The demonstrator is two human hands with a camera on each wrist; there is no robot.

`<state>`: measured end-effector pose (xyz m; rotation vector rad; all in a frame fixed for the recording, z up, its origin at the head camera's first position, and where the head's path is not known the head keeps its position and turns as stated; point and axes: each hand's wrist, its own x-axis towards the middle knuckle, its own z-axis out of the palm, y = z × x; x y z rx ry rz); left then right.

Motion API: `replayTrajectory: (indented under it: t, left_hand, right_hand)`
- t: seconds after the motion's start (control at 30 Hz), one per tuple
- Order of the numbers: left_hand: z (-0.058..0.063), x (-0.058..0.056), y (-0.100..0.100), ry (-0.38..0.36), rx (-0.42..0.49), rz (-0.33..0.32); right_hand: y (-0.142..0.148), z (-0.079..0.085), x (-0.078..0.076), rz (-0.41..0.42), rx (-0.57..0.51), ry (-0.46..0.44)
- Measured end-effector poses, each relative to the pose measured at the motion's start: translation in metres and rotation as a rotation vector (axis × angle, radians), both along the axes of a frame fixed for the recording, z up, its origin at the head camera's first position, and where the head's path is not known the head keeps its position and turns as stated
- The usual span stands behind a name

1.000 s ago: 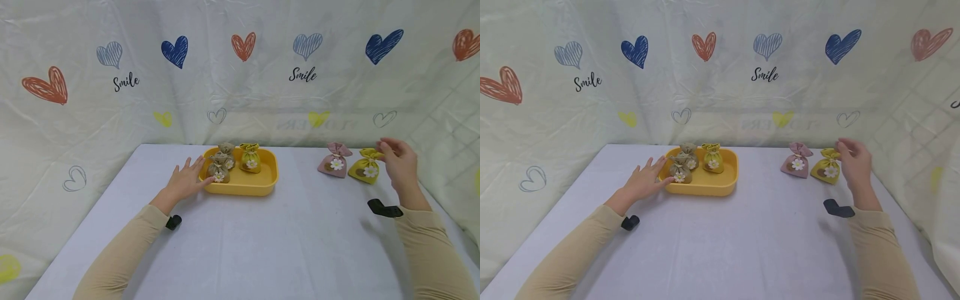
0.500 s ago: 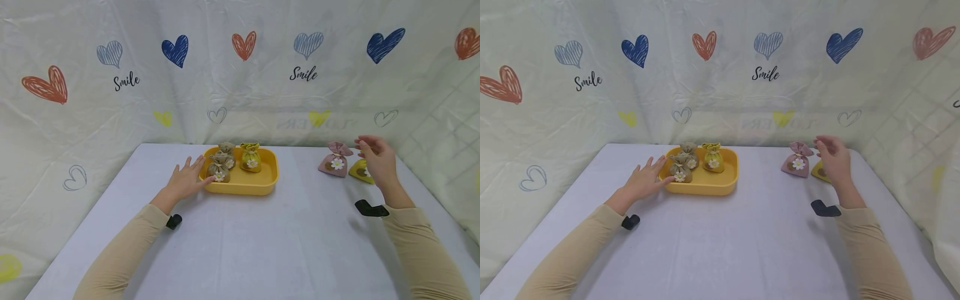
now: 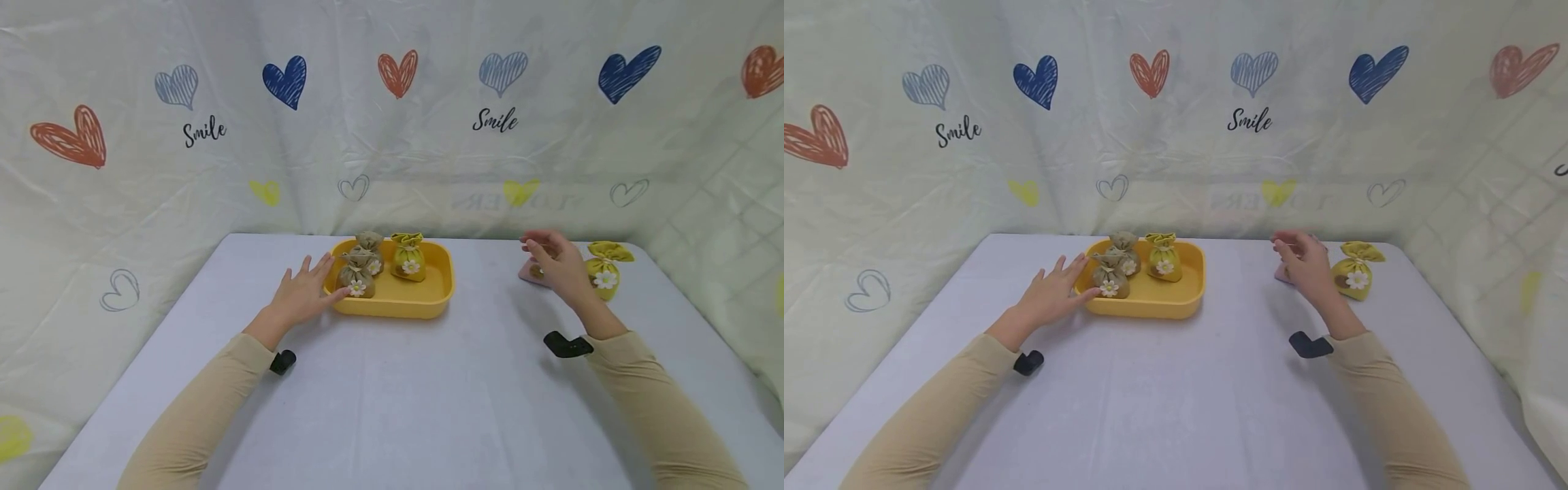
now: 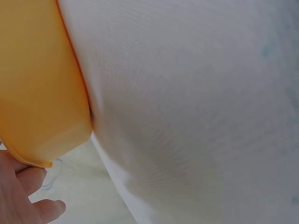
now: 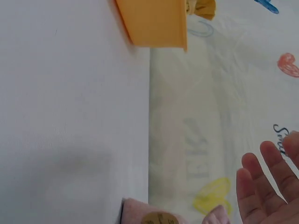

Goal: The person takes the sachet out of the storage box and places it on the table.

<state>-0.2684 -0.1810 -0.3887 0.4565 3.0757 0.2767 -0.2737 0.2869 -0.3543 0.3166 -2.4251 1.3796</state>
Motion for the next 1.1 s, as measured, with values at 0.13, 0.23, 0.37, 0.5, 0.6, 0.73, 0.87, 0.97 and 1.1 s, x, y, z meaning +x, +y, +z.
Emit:
replayTrajectory:
  t: [0.13, 0.23, 0.37, 0.5, 0.6, 0.73, 0.87, 0.97, 1.1]
  left_hand:
    - [0.001, 0.001, 0.000, 0.006, 0.000, -0.001]
    - [0.002, 0.001, 0.000, 0.008, -0.001, -0.002]
    - [0.001, 0.001, -0.001, 0.001, -0.001, -0.001]
    - [0.002, 0.001, 0.000, 0.003, 0.004, -0.002]
    - [0.001, 0.001, 0.000, 0.010, -0.001, -0.005]
    - [0.002, 0.001, 0.001, 0.005, -0.003, -0.004]
    - [0.002, 0.001, 0.001, 0.001, -0.003, -0.001]
    - [0.002, 0.001, 0.001, 0.000, -0.004, -0.002]
    - [0.002, 0.001, 0.001, -0.003, -0.004, -0.003]
  right_hand:
    - [-0.016, 0.000, -0.003, 0.048, 0.003, 0.033]
    - [-0.027, -0.002, -0.005, 0.076, 0.007, 0.030]
    - [-0.041, -0.004, -0.008, 0.110, 0.003, 0.007]
    - [-0.053, -0.007, -0.008, 0.122, -0.005, -0.022]
    - [-0.061, -0.009, -0.009, 0.146, -0.016, -0.035]
    - [-0.072, -0.011, -0.011, 0.195, -0.040, -0.035]
    - [-0.085, -0.013, -0.012, 0.218, -0.045, -0.048]
    - [-0.097, -0.014, -0.012, 0.218, -0.034, -0.067]
    - [-0.111, -0.016, -0.011, 0.231, -0.034, -0.085]
